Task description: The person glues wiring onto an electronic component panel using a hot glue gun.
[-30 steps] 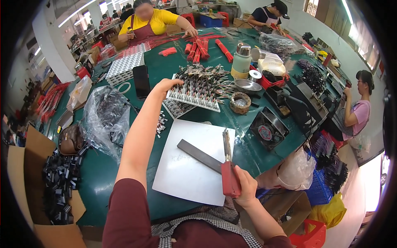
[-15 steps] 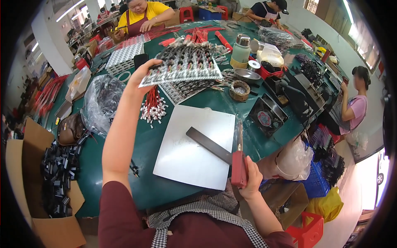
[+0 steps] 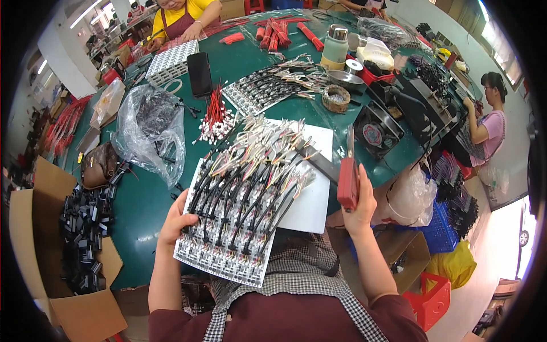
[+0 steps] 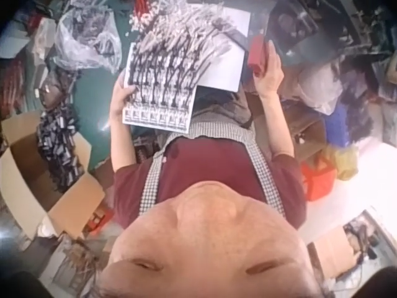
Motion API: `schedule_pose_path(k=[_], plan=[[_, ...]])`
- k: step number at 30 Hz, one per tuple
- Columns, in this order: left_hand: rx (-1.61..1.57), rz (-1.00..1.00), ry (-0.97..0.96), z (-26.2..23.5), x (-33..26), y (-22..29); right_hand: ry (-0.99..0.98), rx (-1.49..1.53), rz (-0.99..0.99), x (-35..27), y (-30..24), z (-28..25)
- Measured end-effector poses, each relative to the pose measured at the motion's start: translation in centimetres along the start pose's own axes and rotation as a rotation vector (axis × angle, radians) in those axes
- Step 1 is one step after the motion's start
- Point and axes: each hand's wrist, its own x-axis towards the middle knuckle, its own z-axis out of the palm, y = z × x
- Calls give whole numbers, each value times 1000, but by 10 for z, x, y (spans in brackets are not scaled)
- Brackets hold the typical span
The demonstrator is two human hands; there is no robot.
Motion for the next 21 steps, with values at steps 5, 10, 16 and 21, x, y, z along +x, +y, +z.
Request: schedule_pose_path(k=[5, 10, 16, 21], plan=[[-38, -9, 36, -15, -3, 6, -69, -25, 59, 8, 3, 1], [-99, 46, -75, -13, 27, 23, -144, -46, 8, 12, 6, -9], [-121, 32, -146, 5, 55, 12, -98, -18, 55, 11, -13, -52], [-11, -17, -202, 27, 68, -14, -123, -104, 7, 10, -20, -84]])
